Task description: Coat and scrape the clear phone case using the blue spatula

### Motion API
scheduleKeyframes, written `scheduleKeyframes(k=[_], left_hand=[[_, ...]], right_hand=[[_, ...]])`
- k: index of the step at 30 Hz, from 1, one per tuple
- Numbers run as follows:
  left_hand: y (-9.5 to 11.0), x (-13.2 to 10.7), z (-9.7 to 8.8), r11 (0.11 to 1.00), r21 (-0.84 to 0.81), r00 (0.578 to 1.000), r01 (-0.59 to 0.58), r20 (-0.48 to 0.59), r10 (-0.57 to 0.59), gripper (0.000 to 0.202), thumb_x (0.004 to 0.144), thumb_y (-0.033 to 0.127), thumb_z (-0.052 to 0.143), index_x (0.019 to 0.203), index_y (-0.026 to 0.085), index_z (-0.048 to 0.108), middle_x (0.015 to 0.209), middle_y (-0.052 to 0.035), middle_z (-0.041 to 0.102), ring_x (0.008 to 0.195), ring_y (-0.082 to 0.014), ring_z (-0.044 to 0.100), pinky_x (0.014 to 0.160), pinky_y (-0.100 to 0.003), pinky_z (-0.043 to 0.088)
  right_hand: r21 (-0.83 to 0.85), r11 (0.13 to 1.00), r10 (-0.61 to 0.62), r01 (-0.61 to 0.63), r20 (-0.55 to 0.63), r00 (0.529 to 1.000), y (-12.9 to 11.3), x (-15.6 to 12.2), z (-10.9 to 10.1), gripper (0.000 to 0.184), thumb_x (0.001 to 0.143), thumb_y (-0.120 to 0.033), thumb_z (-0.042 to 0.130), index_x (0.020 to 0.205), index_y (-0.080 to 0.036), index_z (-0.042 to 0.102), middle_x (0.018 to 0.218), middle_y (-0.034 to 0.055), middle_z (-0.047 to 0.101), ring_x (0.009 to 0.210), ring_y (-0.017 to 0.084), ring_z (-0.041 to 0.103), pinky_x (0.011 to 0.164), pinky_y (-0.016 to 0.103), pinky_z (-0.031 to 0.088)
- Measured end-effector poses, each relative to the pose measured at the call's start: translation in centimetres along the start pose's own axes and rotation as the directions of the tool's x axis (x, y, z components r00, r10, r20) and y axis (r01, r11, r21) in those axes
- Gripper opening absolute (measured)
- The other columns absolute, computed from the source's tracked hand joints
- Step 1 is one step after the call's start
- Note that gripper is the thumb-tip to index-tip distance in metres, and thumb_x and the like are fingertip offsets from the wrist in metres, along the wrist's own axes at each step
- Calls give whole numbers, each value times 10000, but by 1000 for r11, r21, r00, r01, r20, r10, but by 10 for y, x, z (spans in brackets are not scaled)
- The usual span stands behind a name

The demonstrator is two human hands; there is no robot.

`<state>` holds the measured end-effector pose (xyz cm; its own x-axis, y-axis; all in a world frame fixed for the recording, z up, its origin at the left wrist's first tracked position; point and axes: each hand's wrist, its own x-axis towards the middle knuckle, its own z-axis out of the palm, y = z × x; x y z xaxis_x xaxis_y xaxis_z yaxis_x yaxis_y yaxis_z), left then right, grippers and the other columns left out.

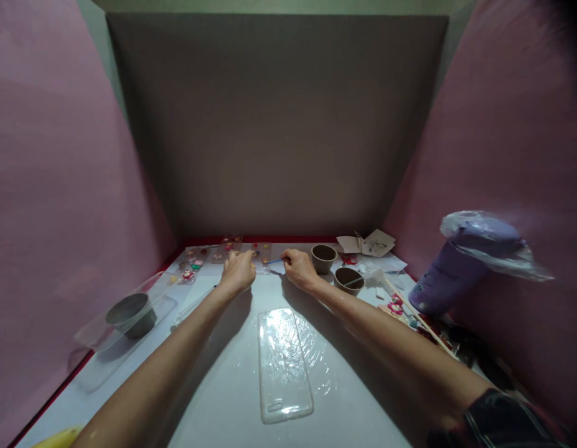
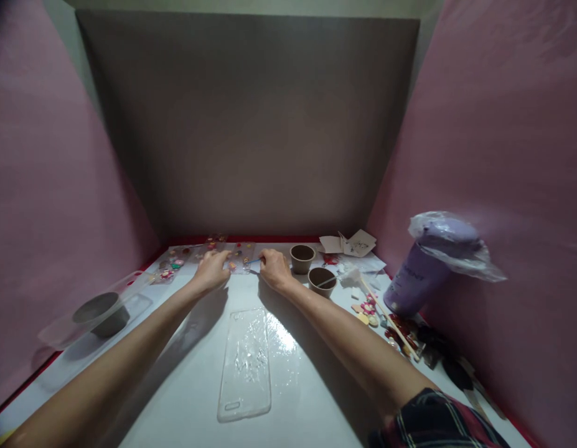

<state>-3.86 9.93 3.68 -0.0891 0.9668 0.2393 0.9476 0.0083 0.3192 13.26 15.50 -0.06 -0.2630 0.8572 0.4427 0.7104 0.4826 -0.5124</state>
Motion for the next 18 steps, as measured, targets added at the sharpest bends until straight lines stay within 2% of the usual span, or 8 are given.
scheduleKeyframes(k=[3, 7, 13, 15, 18], left_hand=[[-9, 13, 6, 1000, -25, 1000, 7, 7, -6, 458, 780, 124, 510, 1223, 172, 616, 1191, -123, 665, 1211, -290, 506, 993, -396, 407], [-24, 34, 5, 997, -70, 999, 34, 6, -34, 496, 755, 93, 521, 1236, 174, 612, 1145, -98, 690, 1144, -238, 570, 983, -328, 418], [-42, 57, 11, 991, -110, 997, 71, 47, -66, 429, 797, 53, 482, 1190, 142, 630, 1083, -113, 705, 1098, -218, 608, 933, -288, 443], [-45, 63, 16, 991, -117, 995, 71, 75, -62, 392, 830, 64, 497, 1194, 142, 618, 1096, -115, 692, 1083, -210, 612, 928, -301, 452], [-48, 73, 22, 990, -124, 992, 67, 110, -53, 298, 907, 234, 550, 1192, 154, 591, 1147, -99, 644, 1052, -208, 610, 915, -389, 489]], right_hand=[[-6, 1000, -1, 1, 2, 1000, 3, 1, 1, 256, 832, -94, 499, 930, -169, 722, 969, 83, 739, 896, 203, 659, 798, 262, 447], [-14, 1000, -8, 8, 8, 1000, 4, 2, 1, 252, 848, -113, 490, 929, -170, 721, 959, 82, 737, 883, 201, 657, 778, 262, 443], [-25, 999, -32, 32, 31, 999, 0, 2, -1, 257, 846, -97, 489, 944, -169, 716, 988, 86, 731, 898, 203, 650, 773, 267, 434], [-30, 999, -36, 37, 36, 999, 0, 2, -2, 254, 848, -92, 487, 939, -166, 713, 981, 90, 728, 890, 202, 649, 771, 269, 432], [-37, 998, -40, 42, 37, 998, 1, 1, -2, 247, 844, -79, 489, 923, -162, 708, 964, 93, 724, 879, 196, 646, 772, 266, 430]])
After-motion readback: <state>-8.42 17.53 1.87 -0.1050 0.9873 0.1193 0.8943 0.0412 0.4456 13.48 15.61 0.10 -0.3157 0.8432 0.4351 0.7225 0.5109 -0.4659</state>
